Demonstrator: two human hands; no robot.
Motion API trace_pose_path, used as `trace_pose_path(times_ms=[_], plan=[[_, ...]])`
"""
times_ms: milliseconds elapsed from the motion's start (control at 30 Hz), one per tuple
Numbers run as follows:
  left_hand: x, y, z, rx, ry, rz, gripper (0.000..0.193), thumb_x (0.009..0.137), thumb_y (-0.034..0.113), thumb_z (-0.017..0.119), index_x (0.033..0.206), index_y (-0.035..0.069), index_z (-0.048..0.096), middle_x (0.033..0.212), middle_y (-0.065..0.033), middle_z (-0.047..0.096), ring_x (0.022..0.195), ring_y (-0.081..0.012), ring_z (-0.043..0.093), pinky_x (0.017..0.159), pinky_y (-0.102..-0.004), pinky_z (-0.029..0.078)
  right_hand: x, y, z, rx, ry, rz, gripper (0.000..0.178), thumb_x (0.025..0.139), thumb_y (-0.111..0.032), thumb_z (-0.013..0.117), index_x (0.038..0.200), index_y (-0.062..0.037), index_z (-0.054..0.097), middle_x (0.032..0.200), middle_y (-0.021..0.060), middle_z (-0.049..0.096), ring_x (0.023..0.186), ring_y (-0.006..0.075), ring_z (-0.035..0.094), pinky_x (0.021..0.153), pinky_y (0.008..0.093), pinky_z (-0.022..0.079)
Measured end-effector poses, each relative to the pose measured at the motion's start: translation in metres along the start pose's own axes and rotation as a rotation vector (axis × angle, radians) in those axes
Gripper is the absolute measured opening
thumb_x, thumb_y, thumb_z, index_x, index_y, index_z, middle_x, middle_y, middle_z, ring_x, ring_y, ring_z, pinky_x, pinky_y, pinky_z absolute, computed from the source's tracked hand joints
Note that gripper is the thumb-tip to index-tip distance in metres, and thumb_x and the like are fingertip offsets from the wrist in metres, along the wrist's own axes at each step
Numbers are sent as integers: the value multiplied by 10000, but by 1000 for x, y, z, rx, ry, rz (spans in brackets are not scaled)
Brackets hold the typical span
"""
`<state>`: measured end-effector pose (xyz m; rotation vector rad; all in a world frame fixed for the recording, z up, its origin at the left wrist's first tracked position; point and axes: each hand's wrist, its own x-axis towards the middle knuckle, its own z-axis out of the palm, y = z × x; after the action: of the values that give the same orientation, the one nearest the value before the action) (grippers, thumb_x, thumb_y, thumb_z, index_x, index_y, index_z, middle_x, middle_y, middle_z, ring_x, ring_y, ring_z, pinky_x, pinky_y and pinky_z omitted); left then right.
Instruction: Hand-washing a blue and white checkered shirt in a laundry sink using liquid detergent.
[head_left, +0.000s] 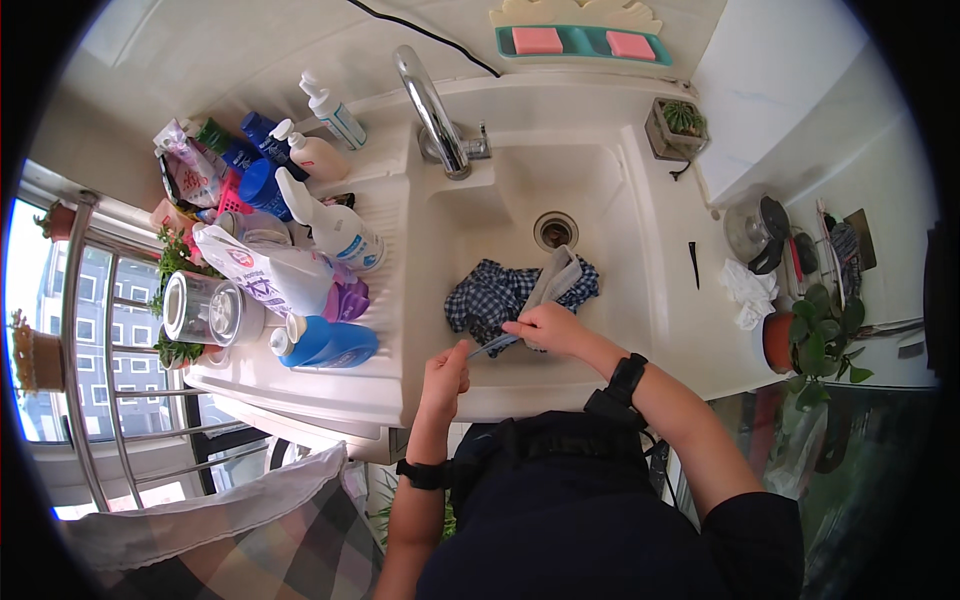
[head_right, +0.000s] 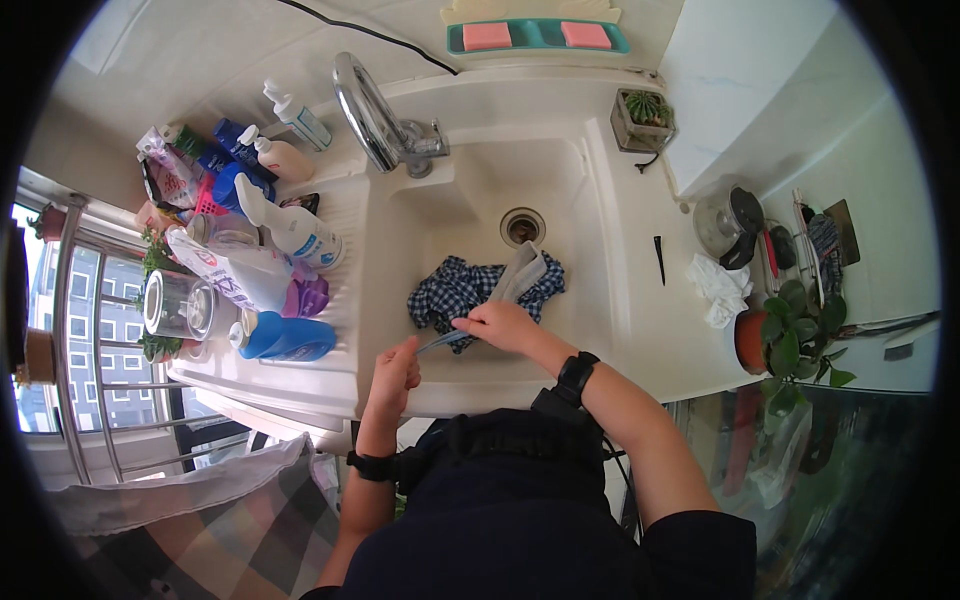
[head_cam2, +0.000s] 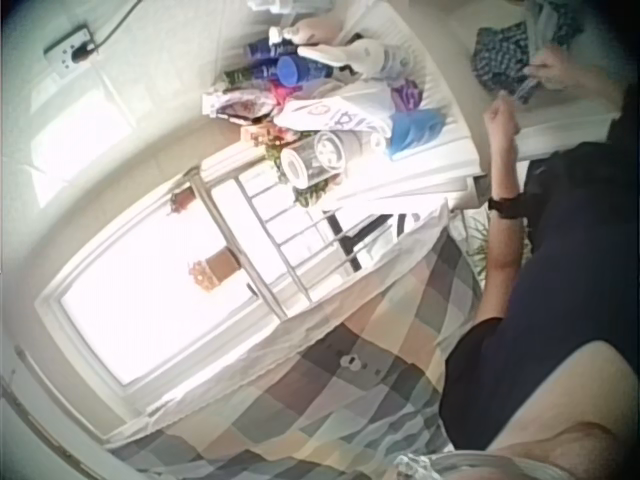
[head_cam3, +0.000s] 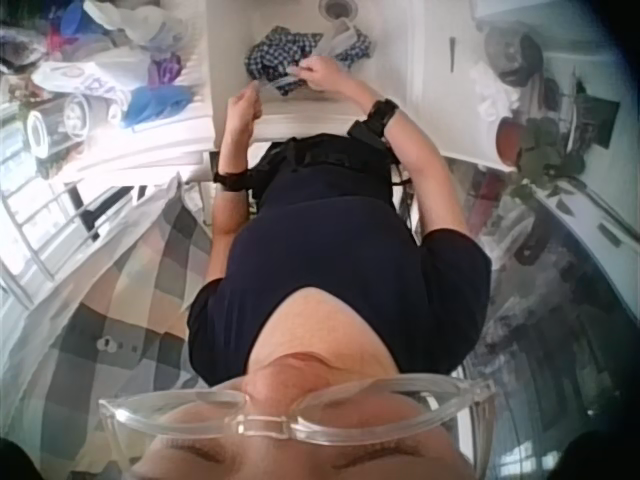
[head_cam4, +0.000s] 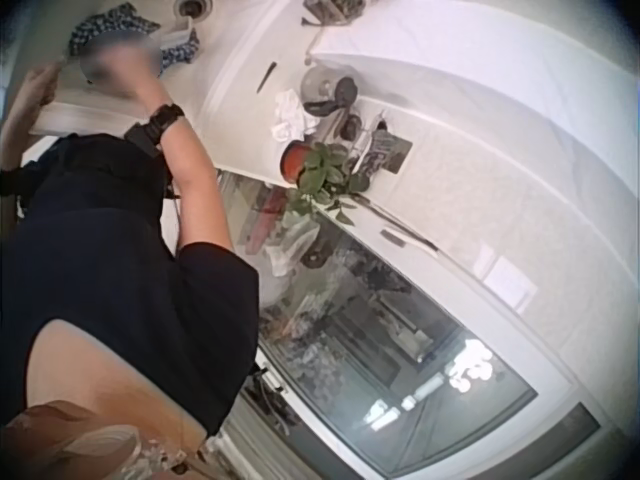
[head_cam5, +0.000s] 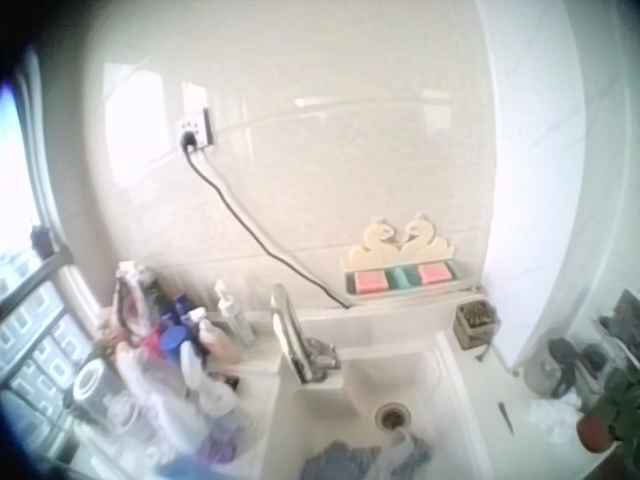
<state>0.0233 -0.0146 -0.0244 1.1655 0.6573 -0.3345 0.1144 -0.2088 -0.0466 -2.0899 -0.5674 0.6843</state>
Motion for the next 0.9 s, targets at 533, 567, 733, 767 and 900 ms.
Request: trace_pose_path(times_ms=[533, 567, 733, 767, 900], plan=[[1, 4, -11, 91, -138, -51, 254, 870, 253, 509, 714, 53, 516, 513, 66, 349, 428, -13, 270, 391, -179, 203, -13, 25, -30, 652, -193, 350, 380, 839, -345, 526, 620, -44, 599, 460, -28, 421, 390, 90, 334, 399, 268, 261], [3, 3, -12, 125, -129, -32, 224, 872, 231, 505, 774, 34, 545, 539, 54, 406, 445, -16, 297, 403, -173, 225, -14, 18, -31, 641, -205, 265, 355, 850, -334, 517, 651, -55, 611, 485, -53, 412, 418, 67, 333, 414, 247, 257], [4, -2, -11, 154, -171, 27, 201, 874, 169, 492, 924, 1, 589, 645, 5, 552, 502, -27, 378, 451, -160, 297, -17, -15, -35, 594, -186, 34, 297, 857, -272, 520, 679, -53, 614, 558, -68, 445, 527, 28, 357, 494, 193, 279], [3, -2, -11, 174, -167, 28, 201, 874, 159, 489, 936, -3, 590, 658, -5, 563, 510, -28, 392, 463, -162, 311, -17, -16, -35, 595, -165, -1, 288, 850, -278, 530, 692, -56, 624, 551, -64, 441, 534, 29, 356, 494, 197, 277], [3, 2, -9, 192, -163, 20, 191, 869, 151, 497, 914, -1, 602, 670, -12, 573, 533, -30, 421, 493, -161, 336, -20, -11, -39, 574, -30, -40, 269, 837, -262, 546, 701, -45, 631, 559, -52, 462, 540, 36, 364, 492, 212, 284]])
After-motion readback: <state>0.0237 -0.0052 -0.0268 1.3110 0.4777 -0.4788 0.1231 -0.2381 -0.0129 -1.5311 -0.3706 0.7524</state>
